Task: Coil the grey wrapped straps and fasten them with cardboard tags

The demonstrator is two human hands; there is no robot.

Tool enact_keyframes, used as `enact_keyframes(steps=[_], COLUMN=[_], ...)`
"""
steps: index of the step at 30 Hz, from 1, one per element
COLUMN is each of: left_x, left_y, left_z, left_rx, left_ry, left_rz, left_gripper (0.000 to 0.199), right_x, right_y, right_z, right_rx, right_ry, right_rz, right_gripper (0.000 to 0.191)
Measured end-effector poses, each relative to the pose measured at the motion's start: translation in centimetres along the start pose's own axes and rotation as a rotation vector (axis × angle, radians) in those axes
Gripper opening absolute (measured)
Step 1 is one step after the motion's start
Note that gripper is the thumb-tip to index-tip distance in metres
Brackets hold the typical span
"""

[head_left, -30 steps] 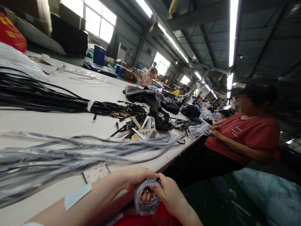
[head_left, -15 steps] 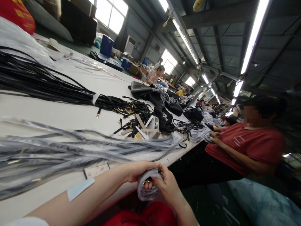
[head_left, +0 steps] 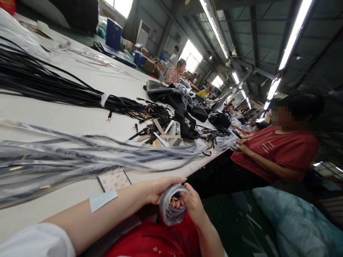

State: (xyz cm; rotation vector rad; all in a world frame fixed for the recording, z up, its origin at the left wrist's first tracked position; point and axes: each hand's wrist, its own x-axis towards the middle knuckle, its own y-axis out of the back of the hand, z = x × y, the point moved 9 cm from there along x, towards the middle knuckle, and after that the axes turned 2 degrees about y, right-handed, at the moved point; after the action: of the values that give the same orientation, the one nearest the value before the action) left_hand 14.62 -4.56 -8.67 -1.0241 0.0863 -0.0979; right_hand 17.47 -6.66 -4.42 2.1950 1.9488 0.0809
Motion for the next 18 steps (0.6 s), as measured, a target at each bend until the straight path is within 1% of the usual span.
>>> enact_keyframes(steps=[2, 4, 6, 8, 10, 13, 16, 17, 18], left_x=[0.3, 0.4, 0.5, 0.6, 0.5, -0.3, -1.9, -2.4, -2.7], left_y=[0.4, 0.8, 1.3, 1.8, 2.4, 3.7, 4.7, 4.6, 4.3], left_z=[-0.6, -0.8, -0.7, -0.5, -0.2, 0.9, 3.0, 3.8, 4.6], left_rx=[0.010, 0.017, 0.021, 0.025, 0.034, 0.062, 0.102, 0.142, 0.215], left_ry=[0.051, 0.079, 0.079, 0.051, 0.002, -0.118, -0.292, -0.341, -0.376], left_rz=[0.032, 0.066, 0.107, 0.171, 0.268, 0.468, 0.672, 0.704, 0.704], left_gripper=[0.062, 0.066, 0.064, 0.059, 0.056, 0.052, 0.047, 0.048, 0.050], right_x=[0.2, 0.5, 0.8, 1.2, 1.5, 1.7, 1.8, 1.8, 1.8], right_y=[0.1, 0.2, 0.3, 0.4, 0.4, 0.6, 2.2, 3.0, 3.9], right_z=[0.8, 1.6, 2.2, 2.8, 3.2, 3.2, 2.2, 1.9, 1.8], right_rx=[0.039, 0.066, 0.094, 0.133, 0.180, 0.173, -0.031, -0.111, -0.172], right_ry=[-0.019, -0.029, -0.025, -0.031, -0.048, -0.034, 0.057, 0.078, 0.085], right_rz=[0.012, 0.012, 0.023, 0.045, 0.067, 0.107, 0.210, 0.266, 0.323], right_gripper=[0.043, 0.045, 0.046, 0.046, 0.047, 0.046, 0.040, 0.038, 0.037])
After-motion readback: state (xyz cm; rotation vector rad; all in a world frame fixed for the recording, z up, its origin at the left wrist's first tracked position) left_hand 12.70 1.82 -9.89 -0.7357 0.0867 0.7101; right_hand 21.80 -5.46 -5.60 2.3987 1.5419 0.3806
